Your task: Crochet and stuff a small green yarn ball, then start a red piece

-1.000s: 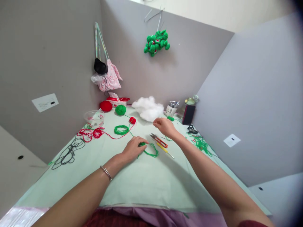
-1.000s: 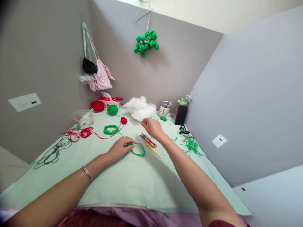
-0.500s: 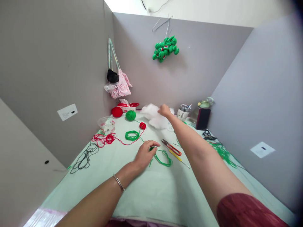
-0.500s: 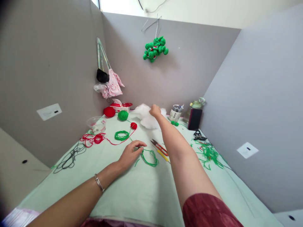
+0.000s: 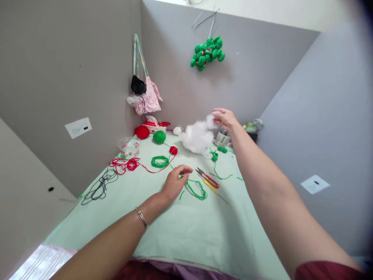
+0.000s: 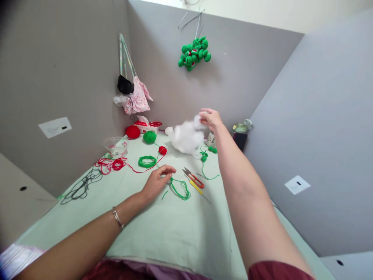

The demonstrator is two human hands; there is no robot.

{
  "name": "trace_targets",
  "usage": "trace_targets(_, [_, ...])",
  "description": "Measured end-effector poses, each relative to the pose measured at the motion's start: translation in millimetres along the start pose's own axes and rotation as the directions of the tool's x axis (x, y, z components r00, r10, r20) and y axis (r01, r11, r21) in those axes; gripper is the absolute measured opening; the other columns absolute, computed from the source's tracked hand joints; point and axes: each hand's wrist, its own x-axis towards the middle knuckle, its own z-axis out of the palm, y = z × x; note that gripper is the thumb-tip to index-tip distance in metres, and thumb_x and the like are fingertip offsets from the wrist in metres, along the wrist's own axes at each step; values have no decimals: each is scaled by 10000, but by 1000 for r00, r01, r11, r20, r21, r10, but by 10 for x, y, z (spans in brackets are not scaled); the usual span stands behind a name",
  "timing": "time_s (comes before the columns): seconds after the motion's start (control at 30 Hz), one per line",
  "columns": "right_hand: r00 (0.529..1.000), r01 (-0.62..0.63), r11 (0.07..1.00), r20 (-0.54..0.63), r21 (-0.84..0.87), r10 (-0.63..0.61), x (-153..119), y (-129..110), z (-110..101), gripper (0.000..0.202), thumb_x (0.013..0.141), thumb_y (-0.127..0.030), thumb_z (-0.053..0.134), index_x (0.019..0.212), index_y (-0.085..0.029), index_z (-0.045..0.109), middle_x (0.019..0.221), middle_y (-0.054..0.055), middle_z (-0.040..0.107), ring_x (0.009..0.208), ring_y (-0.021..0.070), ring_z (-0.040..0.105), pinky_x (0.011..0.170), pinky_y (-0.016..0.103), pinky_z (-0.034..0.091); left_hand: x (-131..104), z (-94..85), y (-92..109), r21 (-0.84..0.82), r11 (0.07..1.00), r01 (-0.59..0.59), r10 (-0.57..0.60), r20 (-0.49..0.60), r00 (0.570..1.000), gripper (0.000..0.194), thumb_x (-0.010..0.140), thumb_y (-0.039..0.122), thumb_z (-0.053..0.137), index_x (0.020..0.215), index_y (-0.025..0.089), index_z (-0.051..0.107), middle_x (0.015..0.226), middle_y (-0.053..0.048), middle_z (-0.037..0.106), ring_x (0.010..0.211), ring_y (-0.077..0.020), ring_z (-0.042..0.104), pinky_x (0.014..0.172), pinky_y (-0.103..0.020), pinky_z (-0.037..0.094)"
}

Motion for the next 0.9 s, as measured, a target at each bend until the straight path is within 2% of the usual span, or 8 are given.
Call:
trace_targets(0.2, [994, 40, 989, 95, 144, -54, -159, -101, 11, 200, 842, -170, 725, 1034, -174, 667, 831, -1, 699, 666, 106, 626, 689, 278, 575, 12, -30, 18, -106, 994, 3, -7, -35, 999, 179, 830, 167, 618, 985, 204, 698, 1015, -79, 749, 1000, -223, 682, 935, -370, 533])
trace_targets(0.37, [913, 42, 983, 392, 179, -110, -698, -276, 240, 287, 793, -287, 773, 1061, -204, 713, 977, 30, 759, 802, 137, 698, 759, 292, 595, 105, -127, 59, -226, 974, 12, -39, -115, 993, 710, 819, 247, 713, 1471, 209, 435, 1206, -118, 668, 868, -161, 681, 872, -342, 554])
trace_targets(0.47, [766, 30, 994, 636, 104, -90, -1279, -307, 474, 377, 678, -260, 870, 1032, -177, 770, 976, 60, 781, 799, 181, 713, 756, 333, 599, 145, -183, 115, -279, 960, 3, -44, -142, 989, 934, 744, 313, 825, 1545, 246, 348, 1378, -139, 594, 939, -171, 685, 856, -309, 553])
trace_targets(0.57, [427, 222, 975, 899, -5, -92, -1689, -318, 600, 264, 778, -299, 797, 1017, -188, 785, 982, 42, 774, 804, 170, 694, 734, 299, 565, 137, -205, 158, -303, 953, 17, -48, -95, 994, 610, 750, 382, 833, 1296, 181, 649, 1096, -86, 727, 846, -185, 688, 753, -277, 548])
trace_targets(0.6, [432, 230, 973, 896, -1, -101, -1727, -325, 594, 239, 798, -324, 783, 995, -190, 780, 910, 34, 762, 761, 161, 674, 698, 291, 552, 128, -205, 162, -305, 952, 34, -57, -69, 996, 471, 771, 400, 817, 1162, 156, 722, 938, -63, 737, 764, -176, 677, 692, -268, 538])
trace_targets(0.7, [741, 228, 961, 613, 157, -276, -1542, -349, 448, 204, 778, -358, 795, 913, -221, 726, 837, 8, 700, 690, 123, 598, 652, 261, 507, 111, -201, 137, -311, 946, 97, -106, -13, 994, 277, 848, 387, 770, 946, 129, 770, 714, -19, 676, 624, -140, 626, 572, -245, 504])
trace_targets(0.77, [871, 257, 944, 373, 206, -319, -1304, -340, 318, 208, 813, -406, 729, 949, -264, 660, 832, -3, 655, 685, 125, 568, 638, 258, 490, 120, -203, 98, -324, 936, 135, -148, -17, 989, 231, 915, 352, 727, 981, 130, 736, 808, -23, 697, 678, -138, 648, 607, -260, 543])
trace_targets(0.9, [879, 227, 972, 418, 57, -230, -1125, -165, 283, 205, 870, -412, 569, 977, -250, 633, 773, -12, 595, 600, 113, 483, 550, 232, 412, 178, -240, 22, -405, 900, 160, -226, -121, 967, 285, 988, 363, 646, 1172, 146, 659, 1100, -73, 702, 886, -184, 695, 763, -366, 612])
